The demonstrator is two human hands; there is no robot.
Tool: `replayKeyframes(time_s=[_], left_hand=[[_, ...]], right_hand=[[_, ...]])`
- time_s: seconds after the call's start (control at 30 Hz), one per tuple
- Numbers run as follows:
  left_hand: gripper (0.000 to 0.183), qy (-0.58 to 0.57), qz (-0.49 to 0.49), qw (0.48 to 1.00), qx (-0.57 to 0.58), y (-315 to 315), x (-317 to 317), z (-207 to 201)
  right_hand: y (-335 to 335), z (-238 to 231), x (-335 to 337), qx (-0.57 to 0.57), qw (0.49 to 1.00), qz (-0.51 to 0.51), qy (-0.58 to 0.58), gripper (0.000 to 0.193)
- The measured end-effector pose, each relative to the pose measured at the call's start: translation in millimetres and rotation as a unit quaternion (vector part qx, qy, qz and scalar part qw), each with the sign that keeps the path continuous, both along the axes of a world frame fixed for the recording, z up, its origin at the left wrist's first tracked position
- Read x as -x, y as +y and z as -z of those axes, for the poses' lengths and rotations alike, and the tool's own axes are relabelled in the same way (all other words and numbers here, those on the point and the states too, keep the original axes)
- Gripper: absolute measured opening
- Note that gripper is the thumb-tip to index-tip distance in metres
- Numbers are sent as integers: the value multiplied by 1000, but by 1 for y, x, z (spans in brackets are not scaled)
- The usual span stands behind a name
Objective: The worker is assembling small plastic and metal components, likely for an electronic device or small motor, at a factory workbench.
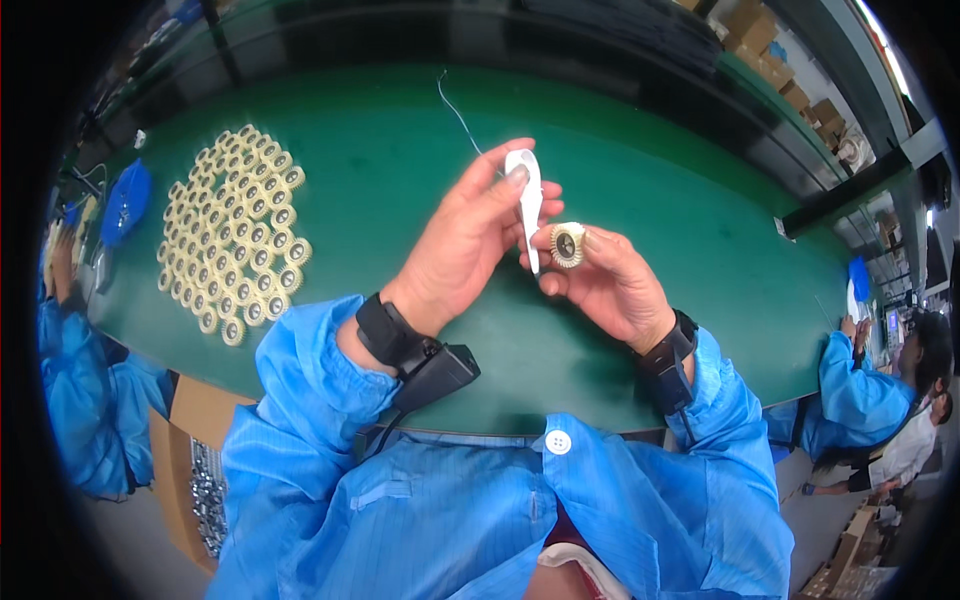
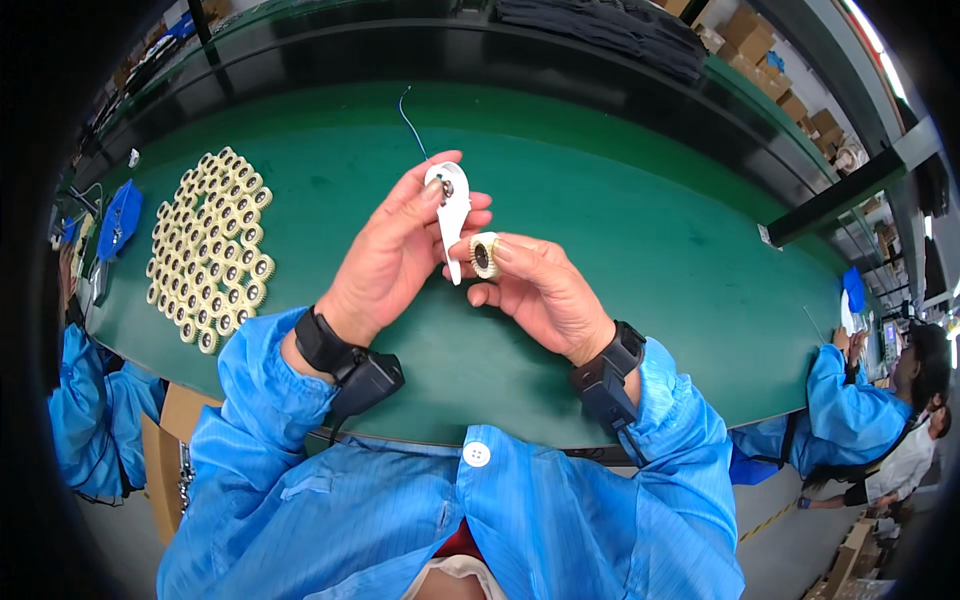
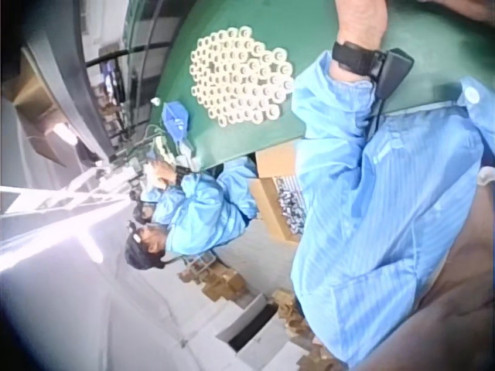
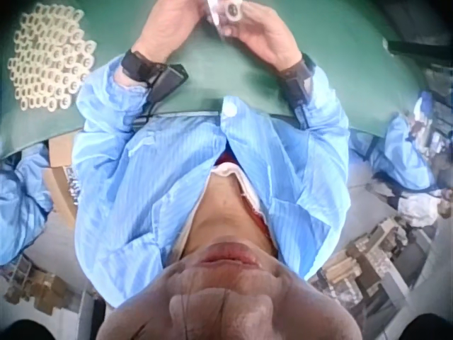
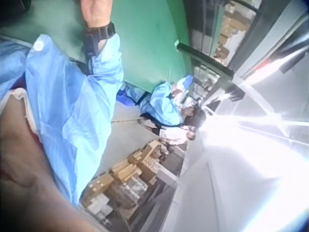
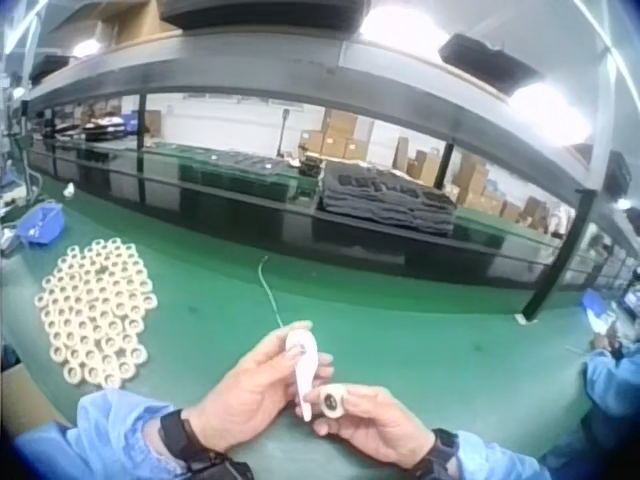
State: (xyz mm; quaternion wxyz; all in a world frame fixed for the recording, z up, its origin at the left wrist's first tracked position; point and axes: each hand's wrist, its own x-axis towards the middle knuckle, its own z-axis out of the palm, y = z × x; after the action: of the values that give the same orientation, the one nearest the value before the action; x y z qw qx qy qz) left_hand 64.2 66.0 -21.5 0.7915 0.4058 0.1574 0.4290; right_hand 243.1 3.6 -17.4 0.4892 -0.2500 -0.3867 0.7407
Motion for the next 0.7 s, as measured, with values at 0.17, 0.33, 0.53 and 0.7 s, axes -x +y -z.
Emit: replayKeyframes(time_s=[0.17, 0.33, 0.53, 0.7], left_hand=[[46, -87, 10, 994, 66, -6, -6, 6], [41, -107, 96, 980, 137, -24, -11, 13], [51, -28, 165, 978, 124, -30, -12, 16], [41, -49, 177, 974, 135, -32, -11, 18]], right_hand=[[-7, -11, -37, -80, 964, 164, -195, 43], [-16, -16, -42, -132, 953, 182, -205, 45], [-15, -10, -38, -143, 947, 155, -244, 36], [-12, -1, -36, -171, 932, 135, -290, 32]])
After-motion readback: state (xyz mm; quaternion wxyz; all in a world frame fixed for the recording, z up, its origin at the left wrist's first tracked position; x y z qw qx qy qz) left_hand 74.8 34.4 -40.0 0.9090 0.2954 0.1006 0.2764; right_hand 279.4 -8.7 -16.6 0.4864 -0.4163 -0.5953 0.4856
